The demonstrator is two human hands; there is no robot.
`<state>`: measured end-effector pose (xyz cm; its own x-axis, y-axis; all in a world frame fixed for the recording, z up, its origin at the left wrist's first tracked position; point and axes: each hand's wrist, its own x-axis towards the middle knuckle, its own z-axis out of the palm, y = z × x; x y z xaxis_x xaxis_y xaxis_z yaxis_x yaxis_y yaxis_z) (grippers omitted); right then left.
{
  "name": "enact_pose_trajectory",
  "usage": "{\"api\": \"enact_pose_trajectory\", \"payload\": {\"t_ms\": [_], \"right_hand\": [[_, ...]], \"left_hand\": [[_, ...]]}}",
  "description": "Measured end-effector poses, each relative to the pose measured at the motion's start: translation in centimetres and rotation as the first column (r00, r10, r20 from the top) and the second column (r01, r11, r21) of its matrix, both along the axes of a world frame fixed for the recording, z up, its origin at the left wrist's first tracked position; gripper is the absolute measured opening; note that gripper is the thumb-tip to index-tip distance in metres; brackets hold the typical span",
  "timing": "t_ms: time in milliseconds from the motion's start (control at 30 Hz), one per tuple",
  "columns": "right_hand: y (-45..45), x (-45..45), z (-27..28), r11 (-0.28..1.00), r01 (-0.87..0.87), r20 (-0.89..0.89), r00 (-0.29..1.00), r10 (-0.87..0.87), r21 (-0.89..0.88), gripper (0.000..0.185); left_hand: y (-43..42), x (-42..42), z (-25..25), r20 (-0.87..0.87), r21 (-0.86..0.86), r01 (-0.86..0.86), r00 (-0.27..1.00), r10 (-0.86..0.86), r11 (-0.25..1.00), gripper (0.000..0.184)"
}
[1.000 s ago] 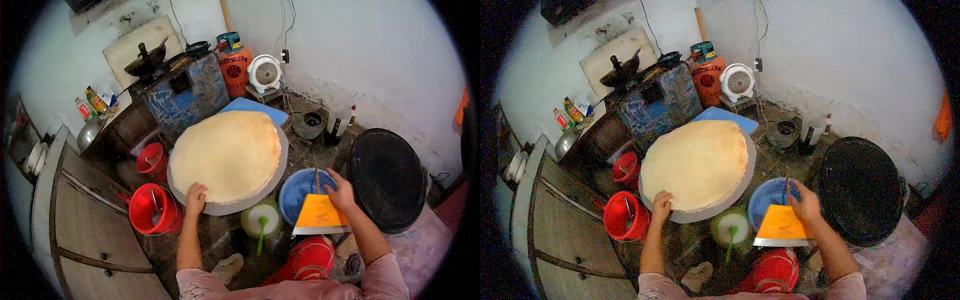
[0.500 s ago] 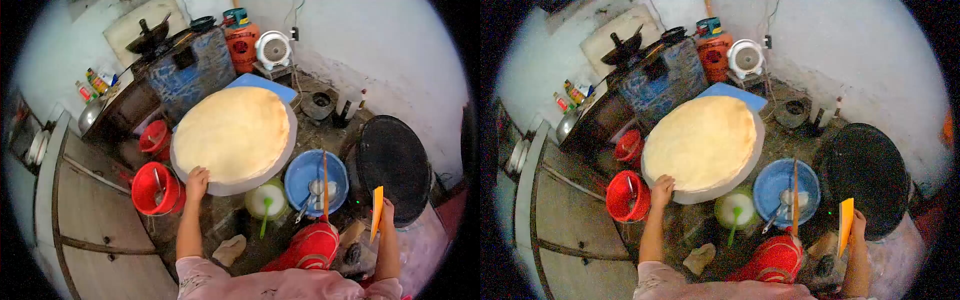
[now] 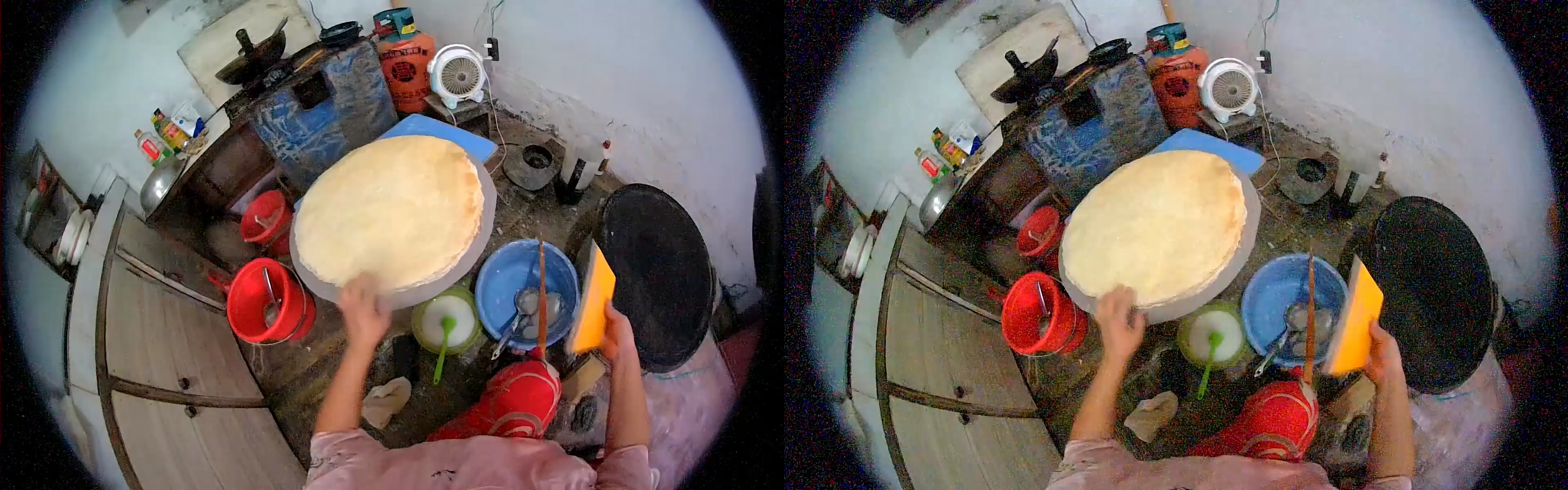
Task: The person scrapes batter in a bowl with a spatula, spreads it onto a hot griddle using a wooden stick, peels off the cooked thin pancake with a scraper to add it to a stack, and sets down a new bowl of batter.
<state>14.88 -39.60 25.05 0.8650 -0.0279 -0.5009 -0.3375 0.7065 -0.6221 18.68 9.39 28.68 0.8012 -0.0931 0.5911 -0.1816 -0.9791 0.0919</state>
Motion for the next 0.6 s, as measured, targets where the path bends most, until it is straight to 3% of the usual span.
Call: {"api": "enact_pose_trajectory", "payload": {"t_ms": [33,67,100,133,200,233,267,333,367,400,433,467,567,600], "right_hand": [[1.7,1.1,0.6,0.996,-0.022,0.122,0.992,0.01,0.092,0.035],[4.0,2.1,2.5,0.987,-0.081,0.173,0.983,0.057,0.136,0.037],[5.4,3.6,2.0,0.982,-0.103,0.194,0.978,0.071,0.16,0.038],[8.0,4.7,2.9,0.972,-0.081,0.196,0.98,0.038,0.221,0.037],[12.2,6.3,4.3,0.971,-0.163,0.312,0.945,0.101,0.178,0.036],[13.0,7.2,2.8,0.982,-0.173,0.259,0.954,0.149,0.073,0.036],[15.3,6.8,5.5,0.984,-0.167,0.292,0.946,0.143,0.06,0.04],[16.0,7.1,4.9,0.93,-0.19,0.327,0.898,0.294,-0.315,0.044],[15.7,6.8,4.8,0.877,-0.145,0.366,0.868,0.335,-0.459,0.048],[15.1,6.6,3.8,0.881,-0.133,0.365,0.874,0.32,-0.454,0.048],[14.0,6.4,1.9,0.822,-0.146,0.281,0.895,0.347,-0.55,0.046],[12.7,6.1,-0.2,0.752,-0.169,0.191,0.911,0.366,-0.637,0.045],[8.0,4.1,-7.5,0.563,-0.265,-0.096,0.946,0.311,-0.783,0.042],[6.5,3.1,-10.1,0.566,-0.254,-0.097,0.951,0.293,-0.784,0.042]], "left_hand": [[-2.6,-0.5,-0.6,-0.233,-0.357,0.067,0.96,-0.158,0.932,0.058],[-5.8,-1.1,-1.1,-0.382,-0.669,0.026,0.845,-0.374,0.742,0.062],[-9.3,-1.7,-1.2,-0.281,-0.902,0.024,0.726,-0.628,0.432,0.064],[-12.4,-2.2,-1.0,-0.084,-0.996,-0.054,0.59,-0.803,0.065,0.069],[-16.3,-2.4,0.3,0.161,-0.963,-0.116,0.483,-0.861,-0.245,0.072],[-17.9,-2.0,1.8,0.173,-0.929,-0.184,0.552,-0.816,-0.322,0.053],[-18.3,-0.9,2.7,0.043,-0.899,-0.316,0.628,-0.777,-0.305,0.029],[-18.0,2.3,2.1,-0.004,-0.838,-0.335,0.794,-0.608,-0.432,0.015],[-17.2,5.0,-0.3,-0.035,-0.881,-0.297,0.818,-0.575,-0.369,0.013],[-16.7,7.7,-1.3,-0.009,-0.841,-0.279,0.863,-0.505,-0.463,0.011],[-16.2,10.3,-2.3,0.014,-0.798,-0.248,0.904,-0.428,-0.549,0.01],[-15.9,12.9,-1.6,0.052,-0.623,-0.197,0.955,-0.292,-0.757,0.008],[-12.8,19.8,-3.7,-0.055,-0.528,-0.253,0.963,-0.265,-0.811,0.009],[-12.1,21.9,-4.9,-0.046,-0.505,-0.251,0.963,-0.265,-0.826,0.009]]}}
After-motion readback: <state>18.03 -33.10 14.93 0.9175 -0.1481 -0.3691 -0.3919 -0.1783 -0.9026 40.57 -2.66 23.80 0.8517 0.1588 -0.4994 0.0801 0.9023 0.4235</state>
